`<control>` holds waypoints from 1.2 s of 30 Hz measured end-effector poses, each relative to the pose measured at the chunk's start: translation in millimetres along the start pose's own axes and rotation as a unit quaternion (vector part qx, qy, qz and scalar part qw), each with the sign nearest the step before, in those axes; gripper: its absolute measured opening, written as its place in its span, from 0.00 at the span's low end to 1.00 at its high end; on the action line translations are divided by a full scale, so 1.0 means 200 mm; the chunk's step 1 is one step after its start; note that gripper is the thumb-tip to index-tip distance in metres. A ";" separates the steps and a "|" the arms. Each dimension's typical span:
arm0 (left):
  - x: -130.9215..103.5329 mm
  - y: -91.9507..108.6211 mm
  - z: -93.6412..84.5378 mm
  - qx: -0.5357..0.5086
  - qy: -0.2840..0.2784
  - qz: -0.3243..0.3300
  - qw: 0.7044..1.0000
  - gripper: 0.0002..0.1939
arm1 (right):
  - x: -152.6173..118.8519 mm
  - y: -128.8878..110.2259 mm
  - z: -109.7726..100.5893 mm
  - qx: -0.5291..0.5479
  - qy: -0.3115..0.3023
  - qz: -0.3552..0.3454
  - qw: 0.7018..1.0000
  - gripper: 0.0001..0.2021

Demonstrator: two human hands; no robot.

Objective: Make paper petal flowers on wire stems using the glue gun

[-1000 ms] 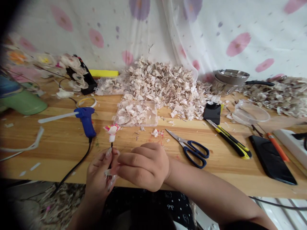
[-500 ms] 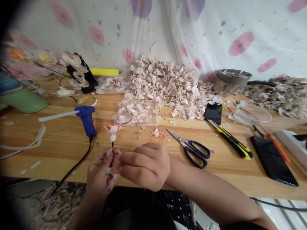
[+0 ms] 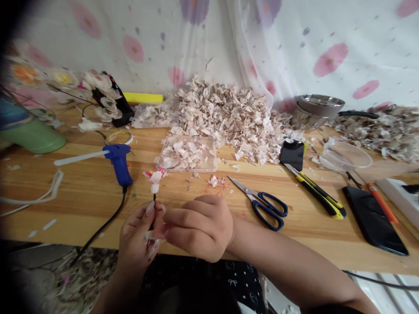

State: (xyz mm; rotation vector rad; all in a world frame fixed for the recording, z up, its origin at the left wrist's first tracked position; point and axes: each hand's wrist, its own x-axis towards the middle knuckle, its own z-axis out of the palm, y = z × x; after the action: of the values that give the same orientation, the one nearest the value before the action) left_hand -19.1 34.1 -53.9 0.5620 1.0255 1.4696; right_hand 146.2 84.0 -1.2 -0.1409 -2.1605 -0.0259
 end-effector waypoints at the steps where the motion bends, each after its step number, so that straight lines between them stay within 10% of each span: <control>1: 0.00 0.00 0.00 0.001 0.001 -0.001 1.000 0.16 | 0.00 0.00 0.00 0.001 -0.002 0.002 1.000 0.03; 36: -0.03 0.04 0.04 0.004 0.021 -0.035 0.999 0.19 | -0.01 0.03 0.07 -0.020 0.030 0.017 0.999 0.04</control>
State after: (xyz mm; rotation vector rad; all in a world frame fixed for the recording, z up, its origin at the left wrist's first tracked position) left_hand -16.4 32.1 -42.1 0.4977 1.0733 1.4207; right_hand 135.7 89.9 -11.0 -0.1972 -2.0980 -0.0538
